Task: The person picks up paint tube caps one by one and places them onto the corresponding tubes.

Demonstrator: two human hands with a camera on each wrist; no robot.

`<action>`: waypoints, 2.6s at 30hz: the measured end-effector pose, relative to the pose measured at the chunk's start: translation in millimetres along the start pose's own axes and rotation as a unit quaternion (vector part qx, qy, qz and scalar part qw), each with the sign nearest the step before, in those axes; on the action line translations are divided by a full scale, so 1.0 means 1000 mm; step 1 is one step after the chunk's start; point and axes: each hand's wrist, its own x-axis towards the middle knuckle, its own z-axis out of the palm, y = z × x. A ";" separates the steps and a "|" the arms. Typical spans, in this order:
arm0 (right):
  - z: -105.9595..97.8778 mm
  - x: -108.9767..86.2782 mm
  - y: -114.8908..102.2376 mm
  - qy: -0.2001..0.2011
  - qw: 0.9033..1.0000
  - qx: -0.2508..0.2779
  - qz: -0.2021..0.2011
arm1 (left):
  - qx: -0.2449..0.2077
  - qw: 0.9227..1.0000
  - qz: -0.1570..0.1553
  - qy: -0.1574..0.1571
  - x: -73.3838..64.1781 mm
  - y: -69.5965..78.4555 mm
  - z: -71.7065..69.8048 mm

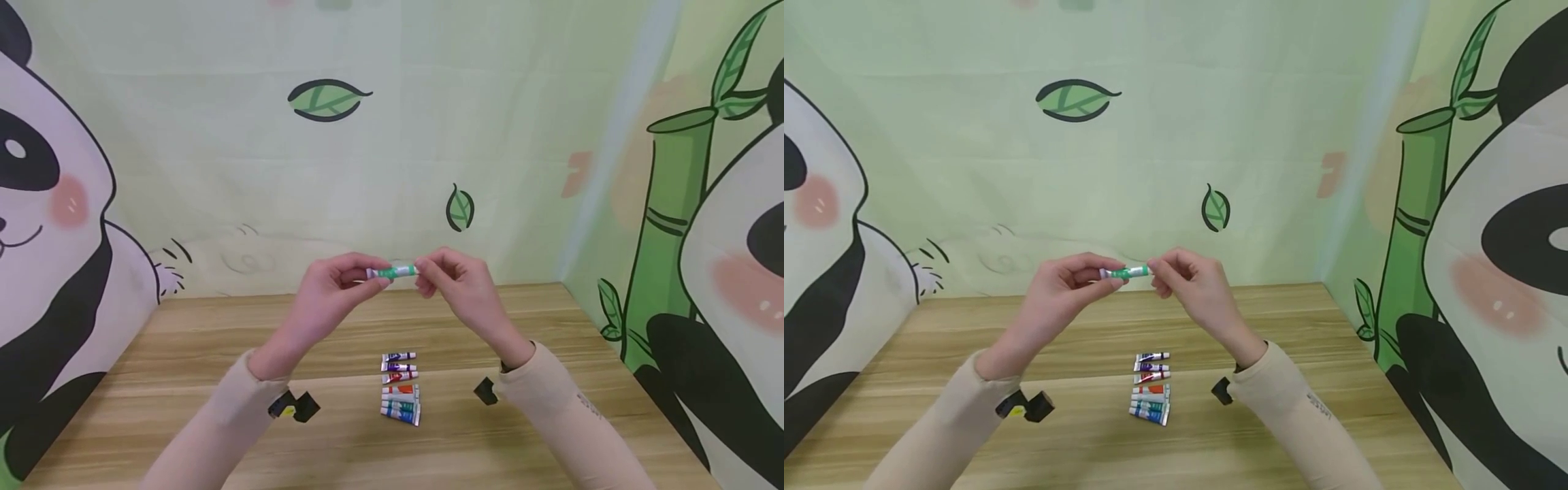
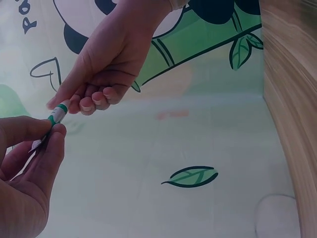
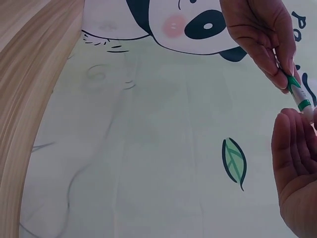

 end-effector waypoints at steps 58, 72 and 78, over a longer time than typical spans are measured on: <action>0.012 0.001 0.033 -0.121 0.988 -0.091 0.008 | 0.044 0.999 -0.025 0.008 0.004 -0.037 0.006; 0.012 0.007 0.054 -0.121 0.982 -0.075 0.122 | 0.061 0.996 -0.060 -0.013 0.015 -0.067 0.012; 0.016 0.010 0.082 -0.124 0.975 -0.087 0.165 | 0.079 0.992 -0.094 -0.042 0.023 -0.093 0.013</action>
